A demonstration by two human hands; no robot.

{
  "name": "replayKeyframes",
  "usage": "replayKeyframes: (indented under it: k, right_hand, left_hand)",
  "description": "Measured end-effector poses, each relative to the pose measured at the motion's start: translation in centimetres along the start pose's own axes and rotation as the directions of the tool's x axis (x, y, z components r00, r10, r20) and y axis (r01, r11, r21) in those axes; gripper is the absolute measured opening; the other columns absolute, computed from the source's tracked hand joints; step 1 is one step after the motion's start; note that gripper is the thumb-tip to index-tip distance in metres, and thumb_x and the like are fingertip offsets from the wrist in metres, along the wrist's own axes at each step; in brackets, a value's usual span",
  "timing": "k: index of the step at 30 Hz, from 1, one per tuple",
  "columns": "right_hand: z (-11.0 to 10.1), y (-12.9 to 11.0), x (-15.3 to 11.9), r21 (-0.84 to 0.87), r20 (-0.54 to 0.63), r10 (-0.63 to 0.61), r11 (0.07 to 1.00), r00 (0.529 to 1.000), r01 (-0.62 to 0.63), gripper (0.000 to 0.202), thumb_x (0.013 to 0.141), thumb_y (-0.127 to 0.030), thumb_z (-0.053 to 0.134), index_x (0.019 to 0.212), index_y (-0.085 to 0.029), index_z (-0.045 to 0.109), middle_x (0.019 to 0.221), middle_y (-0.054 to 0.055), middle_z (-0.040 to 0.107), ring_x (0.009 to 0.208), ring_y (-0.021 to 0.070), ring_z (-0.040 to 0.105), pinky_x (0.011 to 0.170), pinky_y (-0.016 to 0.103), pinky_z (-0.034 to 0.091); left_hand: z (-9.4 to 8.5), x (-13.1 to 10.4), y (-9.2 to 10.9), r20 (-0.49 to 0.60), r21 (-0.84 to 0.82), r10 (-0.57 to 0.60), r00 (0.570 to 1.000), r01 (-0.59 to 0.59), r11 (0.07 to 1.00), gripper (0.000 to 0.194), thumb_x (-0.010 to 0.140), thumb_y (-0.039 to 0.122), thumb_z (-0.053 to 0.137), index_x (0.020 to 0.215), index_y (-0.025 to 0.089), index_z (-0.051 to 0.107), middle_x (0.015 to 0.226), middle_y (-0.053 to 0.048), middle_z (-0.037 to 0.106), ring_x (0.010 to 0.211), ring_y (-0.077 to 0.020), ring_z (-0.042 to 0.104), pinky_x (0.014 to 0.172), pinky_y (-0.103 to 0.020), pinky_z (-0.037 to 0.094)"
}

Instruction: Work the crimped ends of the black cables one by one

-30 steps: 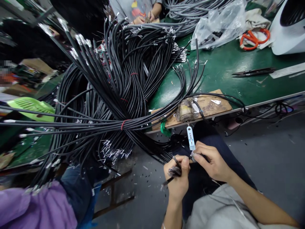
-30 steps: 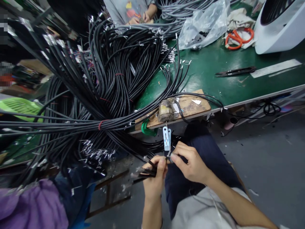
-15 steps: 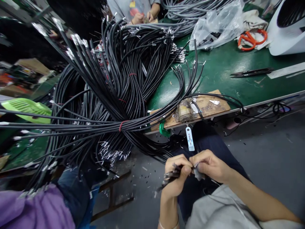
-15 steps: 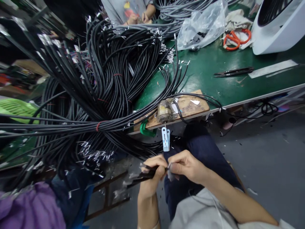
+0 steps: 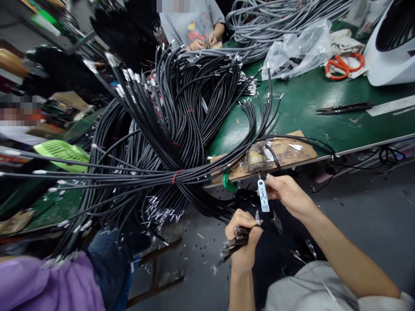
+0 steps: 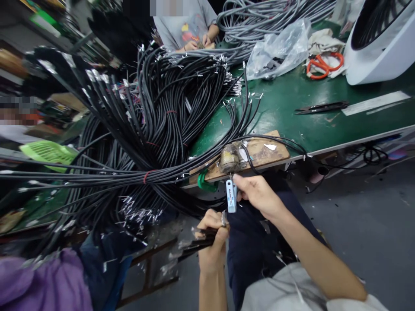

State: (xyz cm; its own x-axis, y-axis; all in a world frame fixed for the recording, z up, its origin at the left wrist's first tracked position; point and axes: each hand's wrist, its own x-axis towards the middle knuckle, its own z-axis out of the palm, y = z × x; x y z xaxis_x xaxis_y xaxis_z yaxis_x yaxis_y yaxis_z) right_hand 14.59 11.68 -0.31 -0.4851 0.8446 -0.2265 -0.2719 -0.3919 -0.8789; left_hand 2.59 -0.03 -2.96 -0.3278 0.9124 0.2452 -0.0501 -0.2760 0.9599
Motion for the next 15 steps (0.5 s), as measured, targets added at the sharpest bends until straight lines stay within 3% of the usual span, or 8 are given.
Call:
replayKeyframes:
  k: [3,7,15]
  right_hand:
    - [0.8,-0.2,-0.2,0.041,0.072,-0.015,0.999,0.997,0.012,0.047,0.072,-0.057,0.071,0.058,-0.012,0.065,0.055,0.0,0.057,0.052,0.0083,0.047,0.051,0.022,0.035]
    - [1.5,0.0,-0.4,0.234,0.089,0.022,0.971,0.996,-0.042,0.047,0.068,-0.058,0.074,0.059,-0.012,0.067,0.056,0.001,0.058,0.051,0.0086,0.048,0.048,0.022,0.036]
    - [1.4,1.4,-0.6,0.441,0.162,0.055,0.889,0.985,-0.122,0.046,0.074,-0.057,0.07,0.067,-0.012,0.069,0.061,0.003,0.062,0.056,0.0104,0.051,0.055,0.024,0.04]
  left_hand:
    - [0.1,0.3,-0.5,-0.012,-0.037,0.03,0.999,-0.03,0.999,0.011,0.082,0.021,0.068,0.077,0.019,0.059,0.073,0.002,0.05,0.065,-0.0116,0.05,0.061,-0.025,0.038]
    - [0.7,1.0,-0.6,0.018,0.047,0.034,0.999,-0.034,0.998,0.009,0.082,0.022,0.068,0.076,0.019,0.062,0.072,0.001,0.054,0.066,-0.0126,0.053,0.062,-0.025,0.039]
    - [1.0,1.4,-0.2,0.086,0.139,-0.073,0.994,0.061,0.988,0.018,0.086,0.027,0.063,0.072,0.017,0.062,0.068,0.0,0.055,0.058,-0.011,0.051,0.056,-0.023,0.038]
